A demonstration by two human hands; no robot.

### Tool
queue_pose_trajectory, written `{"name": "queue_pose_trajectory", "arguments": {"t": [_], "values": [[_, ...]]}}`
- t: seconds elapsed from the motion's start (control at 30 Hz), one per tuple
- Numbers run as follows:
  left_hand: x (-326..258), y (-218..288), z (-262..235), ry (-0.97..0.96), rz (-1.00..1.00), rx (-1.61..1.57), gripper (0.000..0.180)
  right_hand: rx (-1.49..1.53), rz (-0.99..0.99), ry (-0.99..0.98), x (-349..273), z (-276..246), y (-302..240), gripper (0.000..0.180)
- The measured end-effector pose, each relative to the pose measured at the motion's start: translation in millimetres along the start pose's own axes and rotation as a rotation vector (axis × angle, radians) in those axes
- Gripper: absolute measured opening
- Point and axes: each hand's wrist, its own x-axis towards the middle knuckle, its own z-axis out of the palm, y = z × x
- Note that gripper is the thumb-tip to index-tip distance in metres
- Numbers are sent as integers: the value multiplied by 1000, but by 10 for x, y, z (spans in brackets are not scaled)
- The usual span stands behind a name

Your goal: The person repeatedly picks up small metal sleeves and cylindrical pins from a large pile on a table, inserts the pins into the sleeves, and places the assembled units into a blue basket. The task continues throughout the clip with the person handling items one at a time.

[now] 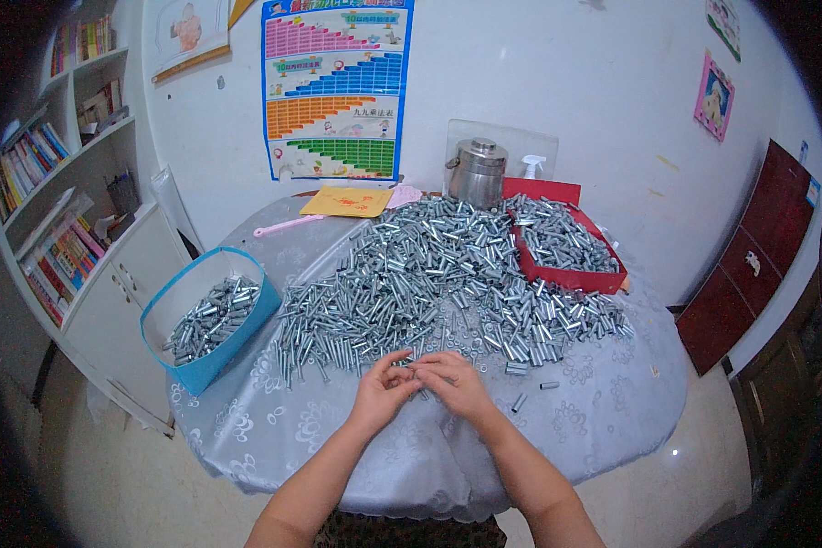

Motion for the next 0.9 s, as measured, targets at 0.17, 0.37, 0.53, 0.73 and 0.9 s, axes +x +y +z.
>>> {"name": "queue_pose_trajectory", "arguments": {"t": [0.17, 0.37, 0.53, 0.73, 0.9], "values": [[54, -1, -85, 114, 51, -10, 38, -155, 172, 160, 43, -213, 70, 17], [65, 18, -81, 145, 82, -31, 30, -552, 129, -58, -7, -145, 188, 17], [87, -4, -92, 163, 68, -63, 28, -532, 157, -40, 1, -111, 218, 19], [75, 0, -128, 255, -11, -205, 22, -410, 264, -71, 33, -107, 96, 18], [83, 22, -110, 308, -78, -252, 14, 458, 571, 51, 6, -27, 124, 17]]}}
